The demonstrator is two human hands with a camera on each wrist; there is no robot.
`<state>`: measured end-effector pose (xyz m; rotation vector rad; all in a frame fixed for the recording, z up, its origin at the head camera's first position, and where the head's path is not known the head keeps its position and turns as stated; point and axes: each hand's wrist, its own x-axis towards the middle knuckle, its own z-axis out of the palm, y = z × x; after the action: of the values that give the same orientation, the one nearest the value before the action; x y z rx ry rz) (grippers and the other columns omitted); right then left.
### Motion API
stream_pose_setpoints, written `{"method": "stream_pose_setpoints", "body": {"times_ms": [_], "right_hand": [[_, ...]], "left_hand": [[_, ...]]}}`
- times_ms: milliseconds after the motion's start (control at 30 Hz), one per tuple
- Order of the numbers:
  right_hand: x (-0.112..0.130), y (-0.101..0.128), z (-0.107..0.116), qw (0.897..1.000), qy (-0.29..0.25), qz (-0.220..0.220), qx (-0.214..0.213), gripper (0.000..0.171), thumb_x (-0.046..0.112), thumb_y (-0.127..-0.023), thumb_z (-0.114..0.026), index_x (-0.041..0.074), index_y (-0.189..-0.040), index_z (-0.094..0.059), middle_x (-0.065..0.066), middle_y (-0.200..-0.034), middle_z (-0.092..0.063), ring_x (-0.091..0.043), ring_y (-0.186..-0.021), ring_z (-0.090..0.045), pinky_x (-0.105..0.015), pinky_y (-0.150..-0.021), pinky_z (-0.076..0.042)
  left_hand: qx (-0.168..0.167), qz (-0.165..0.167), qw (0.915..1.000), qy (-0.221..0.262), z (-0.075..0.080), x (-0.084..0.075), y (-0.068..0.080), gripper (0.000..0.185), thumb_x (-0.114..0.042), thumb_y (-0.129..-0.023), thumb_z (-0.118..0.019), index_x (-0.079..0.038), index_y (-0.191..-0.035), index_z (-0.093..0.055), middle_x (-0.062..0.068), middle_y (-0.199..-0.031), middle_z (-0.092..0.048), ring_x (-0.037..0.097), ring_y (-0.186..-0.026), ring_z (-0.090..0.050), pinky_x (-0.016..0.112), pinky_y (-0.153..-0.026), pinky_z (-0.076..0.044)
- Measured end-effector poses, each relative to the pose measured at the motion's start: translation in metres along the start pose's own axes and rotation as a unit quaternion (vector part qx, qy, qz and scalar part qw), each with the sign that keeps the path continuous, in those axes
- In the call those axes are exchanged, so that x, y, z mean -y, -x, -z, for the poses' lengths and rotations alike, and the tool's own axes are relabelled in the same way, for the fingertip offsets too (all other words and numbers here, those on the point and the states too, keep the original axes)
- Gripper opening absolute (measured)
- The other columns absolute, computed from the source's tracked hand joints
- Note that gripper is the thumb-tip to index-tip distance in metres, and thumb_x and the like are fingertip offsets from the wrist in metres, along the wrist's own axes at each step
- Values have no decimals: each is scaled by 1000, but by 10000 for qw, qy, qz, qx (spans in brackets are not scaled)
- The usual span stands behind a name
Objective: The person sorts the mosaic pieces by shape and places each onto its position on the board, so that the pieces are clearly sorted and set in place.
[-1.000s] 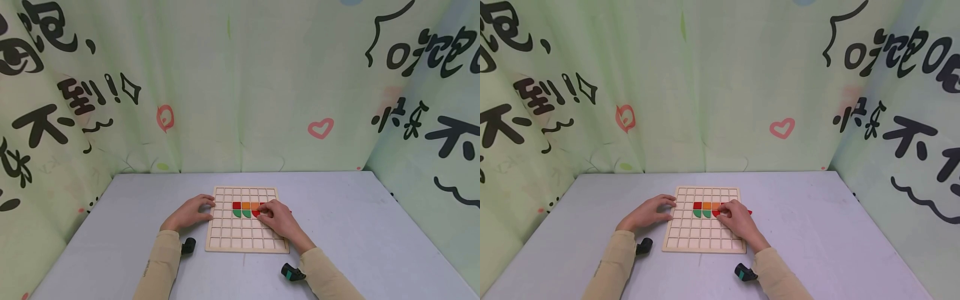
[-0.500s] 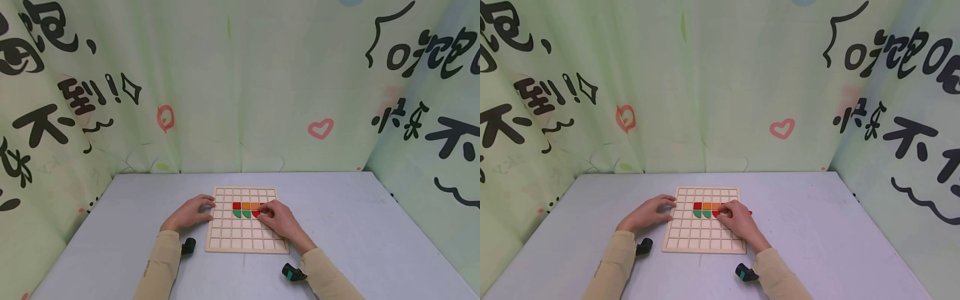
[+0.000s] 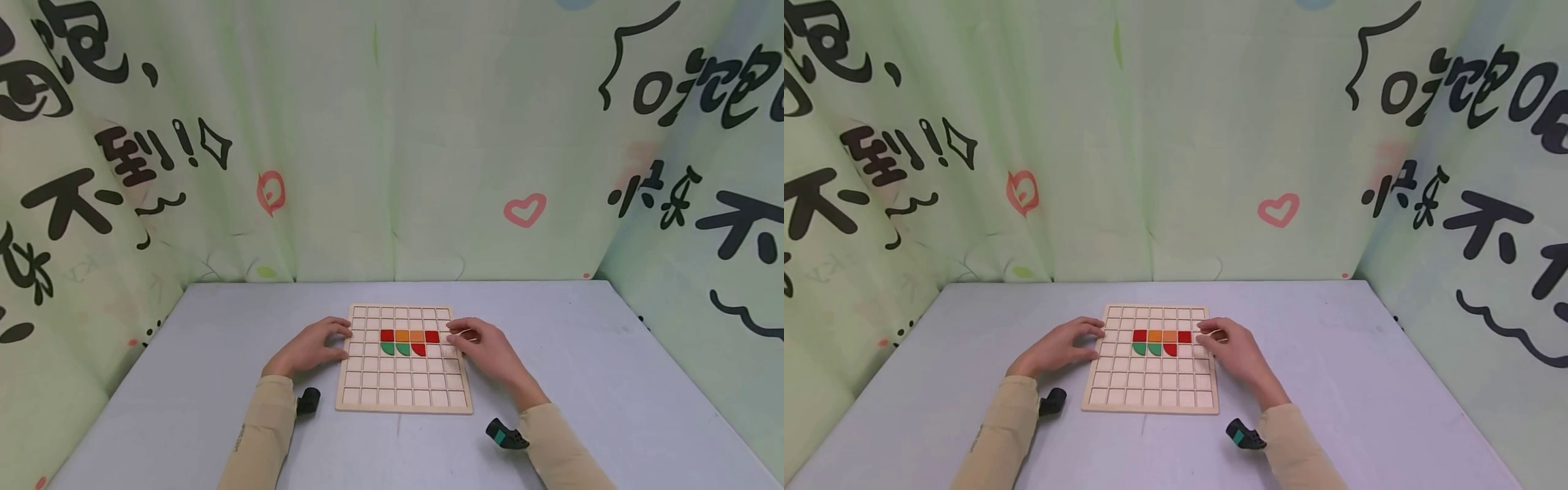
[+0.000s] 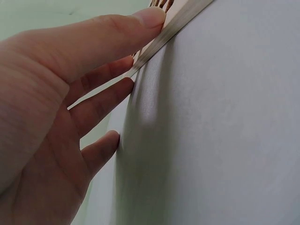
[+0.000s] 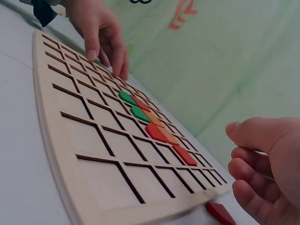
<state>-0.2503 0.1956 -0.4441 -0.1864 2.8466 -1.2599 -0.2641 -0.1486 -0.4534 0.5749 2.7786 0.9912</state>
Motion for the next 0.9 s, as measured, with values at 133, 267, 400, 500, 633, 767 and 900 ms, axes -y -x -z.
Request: {"method": "stream_pose_setpoints", "body": {"times_ms": [133, 267, 400, 500, 633, 767, 900], "right_hand": [[-12, 0, 18, 9997, 95, -233, -67, 35, 38, -87, -61, 21, -118, -59, -1, -108, -62, -16, -94, -58, -27, -77, -50], [-23, 3, 34, 9992, 180, -351, -67, 39, 39, -88, -59, 19, -121, -57, -3, -114, -61, -20, -101, -56, -28, -79, -51], [-33, 6, 46, 9992, 178, -363, -67, 44, 42, -88, -59, 16, -124, -56, -6, -118, -60, -22, -103, -56, -28, -79, -50], [-40, 7, 51, 9990, 167, -419, -67, 47, 43, -87, -59, 15, -124, -56, -6, -119, -59, -22, -105, -55, -27, -79, -49], [-45, 6, 54, 9987, 162, -477, -32, 46, 41, -88, -58, 14, -126, -54, -8, -121, -58, -24, -107, -55, -27, -79, -49], [-46, 6, 54, 9983, 191, -547, 27, 47, 40, -88, -59, 13, -127, -53, -9, -122, -57, -25, -108, -54, -31, -81, -50], [-46, 6, 53, 9981, 347, -503, 124, 48, 39, -87, -61, 13, -127, -54, -9, -122, -58, -25, -108, -53, -34, -82, -50]], "left_hand": [[25, 3, 10000, -24, 0, 0, 0, 36, -22, -79, -73, -12, -112, -64, -3, -133, -49, 20, -129, -41, 38, -107, -36], [52, 15, 10000, -38, 0, 0, -1, 36, -22, -79, -73, -12, -112, -64, -3, -134, -48, 20, -129, -41, 38, -107, -36], [63, 49, 10000, -33, 1, 0, -1, 37, -22, -79, -73, -12, -113, -63, -3, -134, -48, 20, -129, -40, 38, -107, -36], [62, 61, 10000, -17, 2, -1, -1, 37, -22, -79, -73, -11, -113, -63, -2, -134, -48, 20, -129, -40, 38, -107, -36], [58, 69, 10000, -3, 2, -2, 0, 37, -22, -78, -73, -11, -112, -64, -2, -133, -49, 21, -129, -40, 39, -107, -36], [65, 82, 9999, 10, 2, -2, 0, 37, -22, -78, -73, -11, -112, -64, -3, -133, -48, 20, -129, -40, 38, -107, -36], [46, 89, 9999, -23, 1, -2, 0, 36, -22, -78, -73, -12, -112, -64, -2, -133, -49, 21, -129, -41, 38, -107, -36]]}}
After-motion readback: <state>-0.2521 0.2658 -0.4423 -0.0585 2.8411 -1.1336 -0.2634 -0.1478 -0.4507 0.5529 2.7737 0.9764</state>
